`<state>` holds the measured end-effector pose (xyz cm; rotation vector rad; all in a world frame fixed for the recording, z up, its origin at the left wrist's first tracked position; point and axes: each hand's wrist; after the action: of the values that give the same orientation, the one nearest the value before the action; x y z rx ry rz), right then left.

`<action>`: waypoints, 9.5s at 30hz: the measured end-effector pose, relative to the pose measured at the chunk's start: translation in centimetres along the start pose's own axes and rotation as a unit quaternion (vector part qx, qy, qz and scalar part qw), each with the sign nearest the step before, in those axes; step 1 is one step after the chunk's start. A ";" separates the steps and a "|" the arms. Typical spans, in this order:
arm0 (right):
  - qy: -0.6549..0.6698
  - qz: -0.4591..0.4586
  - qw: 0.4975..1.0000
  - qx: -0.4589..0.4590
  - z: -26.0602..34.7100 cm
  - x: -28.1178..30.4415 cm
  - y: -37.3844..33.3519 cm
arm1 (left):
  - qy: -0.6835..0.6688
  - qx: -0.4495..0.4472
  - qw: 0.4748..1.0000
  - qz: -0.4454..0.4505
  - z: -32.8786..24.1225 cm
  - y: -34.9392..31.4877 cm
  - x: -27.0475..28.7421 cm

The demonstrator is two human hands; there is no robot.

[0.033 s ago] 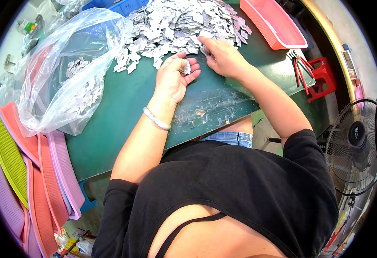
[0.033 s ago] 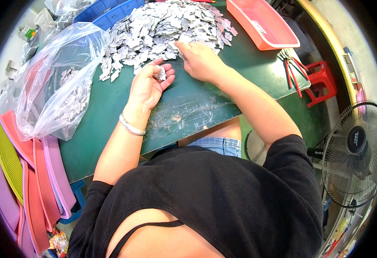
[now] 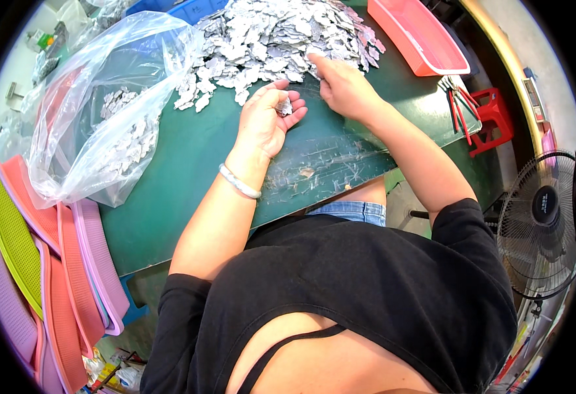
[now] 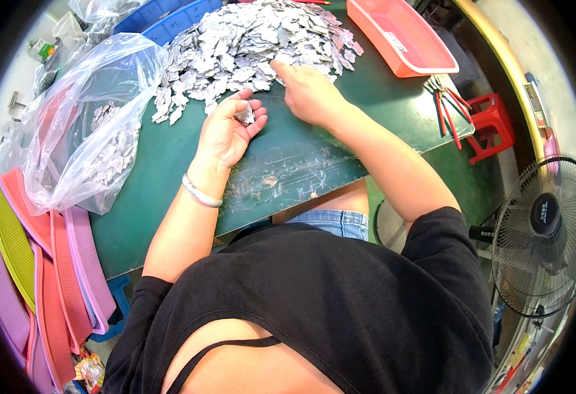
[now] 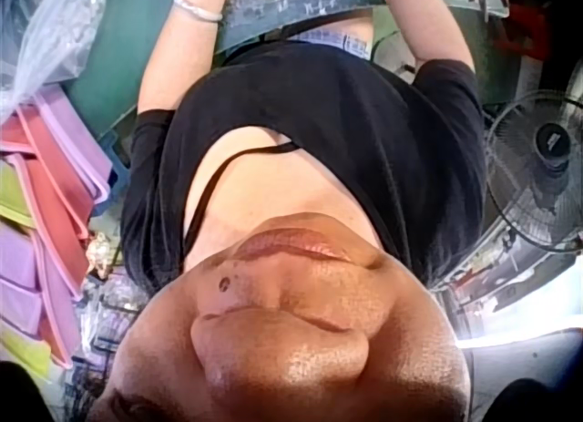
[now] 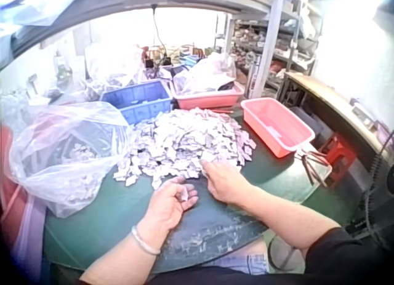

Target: The person sorts small, crumpled silver foil pieces on a green table. They pick up individual pieces from a large pile, inspect them, and place them into a clear plastic bag. The person continues this repetitive sorting process throughout the clip.

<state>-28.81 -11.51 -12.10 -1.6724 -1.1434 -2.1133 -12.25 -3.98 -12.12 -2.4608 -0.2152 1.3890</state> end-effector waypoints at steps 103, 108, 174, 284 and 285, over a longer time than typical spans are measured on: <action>0.510 0.154 0.817 -0.220 1.7 5.3 -0.7 | 0.087 0.052 0.993 0.064 0.7 -0.8 -0.5; 0.467 0.111 0.860 -0.175 1.9 5.2 -1.1 | 0.034 0.085 0.993 0.070 0.2 -0.9 -0.6; 0.000 0.003 0.998 0.057 -1.5 0.8 0.0 | 0.046 0.048 0.997 0.030 0.2 -0.6 -0.4; 0.233 -0.073 0.947 -0.211 -1.7 2.9 -9.6 | 0.871 -0.210 0.424 -0.131 -24.7 -8.7 -0.2; 0.233 -0.073 0.946 -0.212 -1.8 2.9 -9.7 | 0.882 -0.198 0.411 -0.117 -24.1 -9.2 0.6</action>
<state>-36.85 -5.31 -13.86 -1.1323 -0.7185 -2.7990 8.79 0.25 2.15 -2.4920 -0.2868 -1.8360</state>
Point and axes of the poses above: each hand's wrist, its own y-axis towards the middle knuckle, its own x-axis out of the back of the hand, z = x × y, and after that the axes turned 13 degrees about -y, right-handed
